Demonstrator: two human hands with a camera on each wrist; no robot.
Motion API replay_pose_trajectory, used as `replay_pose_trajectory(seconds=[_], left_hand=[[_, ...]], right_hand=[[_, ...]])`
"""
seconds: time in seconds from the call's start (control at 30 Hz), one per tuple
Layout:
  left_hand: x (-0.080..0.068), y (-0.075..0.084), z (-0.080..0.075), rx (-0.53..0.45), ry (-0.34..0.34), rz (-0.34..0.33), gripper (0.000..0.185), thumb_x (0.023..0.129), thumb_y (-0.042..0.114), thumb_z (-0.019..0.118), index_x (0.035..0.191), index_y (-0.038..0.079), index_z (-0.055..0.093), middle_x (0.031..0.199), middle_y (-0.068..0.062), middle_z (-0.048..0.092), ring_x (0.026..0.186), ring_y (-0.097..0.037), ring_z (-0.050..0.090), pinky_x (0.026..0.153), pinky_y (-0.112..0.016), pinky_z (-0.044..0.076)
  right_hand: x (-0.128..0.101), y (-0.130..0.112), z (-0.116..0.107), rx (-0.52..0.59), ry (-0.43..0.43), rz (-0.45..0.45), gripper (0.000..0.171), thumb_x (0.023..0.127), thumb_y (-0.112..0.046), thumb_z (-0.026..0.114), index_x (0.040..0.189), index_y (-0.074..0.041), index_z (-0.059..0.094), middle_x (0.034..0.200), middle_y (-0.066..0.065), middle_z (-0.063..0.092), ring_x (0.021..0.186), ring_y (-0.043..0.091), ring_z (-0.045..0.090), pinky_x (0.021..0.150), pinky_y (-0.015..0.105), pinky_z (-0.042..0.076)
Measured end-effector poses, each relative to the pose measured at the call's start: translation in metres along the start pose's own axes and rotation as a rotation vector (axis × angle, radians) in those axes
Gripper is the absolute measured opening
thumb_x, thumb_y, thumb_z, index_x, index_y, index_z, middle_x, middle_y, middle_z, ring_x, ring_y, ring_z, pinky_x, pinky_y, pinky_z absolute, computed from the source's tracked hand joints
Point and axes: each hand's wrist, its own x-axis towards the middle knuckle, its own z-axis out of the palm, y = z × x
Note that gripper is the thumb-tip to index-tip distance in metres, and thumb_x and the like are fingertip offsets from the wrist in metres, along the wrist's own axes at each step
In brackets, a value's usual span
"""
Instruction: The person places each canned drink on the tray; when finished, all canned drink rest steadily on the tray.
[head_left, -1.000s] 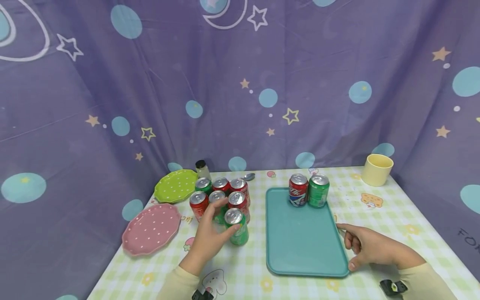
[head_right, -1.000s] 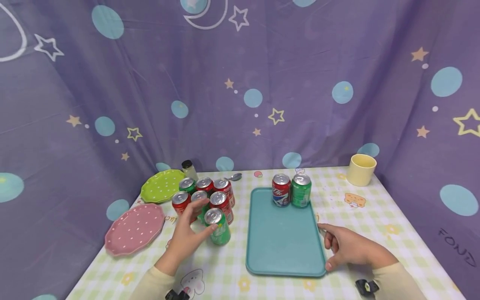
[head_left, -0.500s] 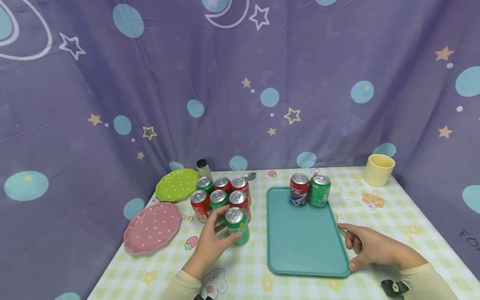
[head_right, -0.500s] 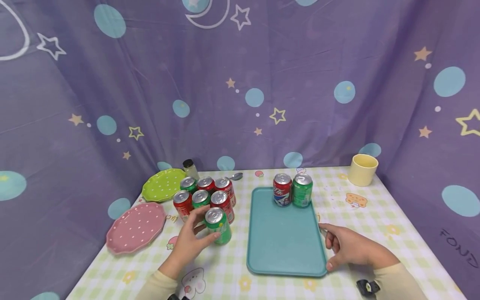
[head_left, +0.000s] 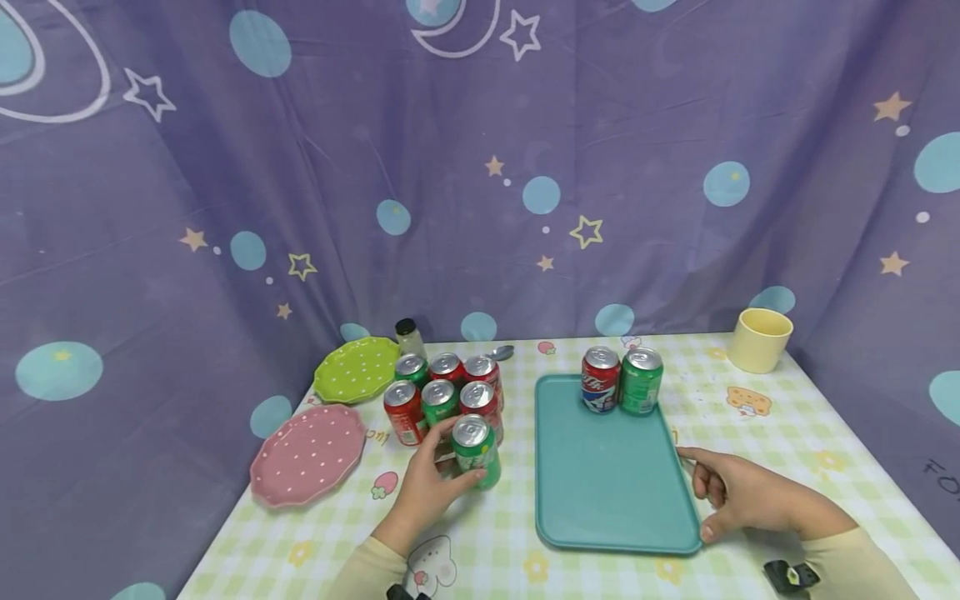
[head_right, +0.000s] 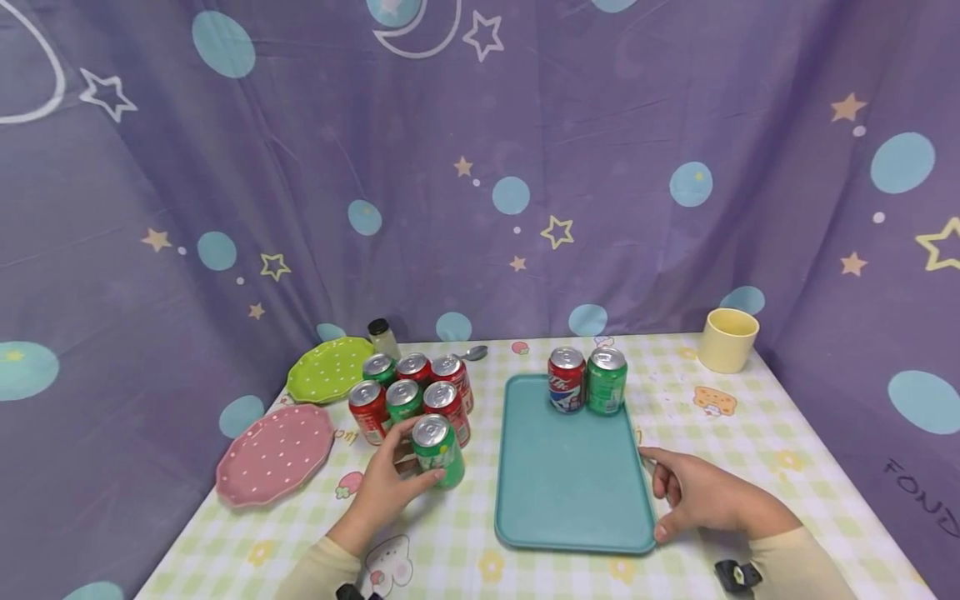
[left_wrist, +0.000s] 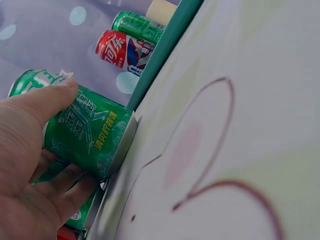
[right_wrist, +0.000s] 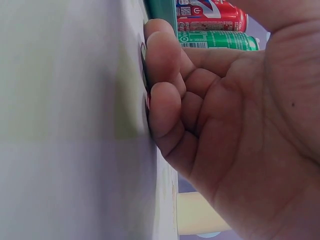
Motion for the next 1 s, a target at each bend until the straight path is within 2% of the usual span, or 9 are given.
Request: replay_pose_trajectory(seconds=[0.23, 0.67, 0.83, 1.0], left_hand=[[-0.0014, -0.0029, 0.0008, -0.016, 0.003, -0.010, 0.078, 0.082, 0.019, 0.093, 0.147, 0.030, 0.051, 0.134, -0.003, 0.061, 0.118, -0.027, 0.065, 0.100, -0.046, 0.056], [0.0000, -0.0009, 0.0019, -0.050, 0.005, -0.022, 0.078, 0.083, 0.016, 0.092, 0.145, 0.034, 0.050, 0.137, 0.003, 0.060, 0.117, -0.023, 0.064, 0.097, -0.040, 0.057], [-0.0014, 0.0005, 0.0017, -0.044, 0.021, -0.013, 0.076, 0.083, 0.019, 0.092, 0.144, 0.037, 0.050, 0.137, 0.006, 0.060, 0.118, -0.021, 0.063, 0.096, -0.039, 0.057], [-0.0025, 0.0017, 0.0014, -0.058, 0.061, 0.012, 0.077, 0.083, 0.020, 0.092, 0.147, 0.032, 0.049, 0.138, 0.003, 0.060, 0.118, -0.023, 0.063, 0.096, -0.037, 0.057]], right_hand=[[0.0006, -0.0035, 0.0005, -0.006, 0.000, 0.009, 0.115, 0.072, -0.014, 0.096, 0.154, 0.020, 0.023, 0.096, 0.012, 0.057, 0.070, 0.013, 0.053, 0.058, 0.027, 0.046], [-0.0001, -0.0026, 0.0007, -0.004, 0.003, 0.011, 0.114, 0.072, -0.013, 0.096, 0.154, 0.020, 0.023, 0.096, 0.013, 0.057, 0.070, 0.014, 0.052, 0.058, 0.027, 0.046], [-0.0010, -0.0047, 0.0008, 0.011, -0.004, 0.004, 0.114, 0.073, -0.014, 0.096, 0.153, 0.021, 0.022, 0.096, 0.013, 0.056, 0.070, 0.015, 0.052, 0.058, 0.028, 0.046], [-0.0009, -0.0022, 0.0010, 0.009, -0.001, 0.004, 0.115, 0.073, -0.014, 0.096, 0.153, 0.021, 0.022, 0.097, 0.013, 0.057, 0.070, 0.015, 0.052, 0.058, 0.028, 0.046]])
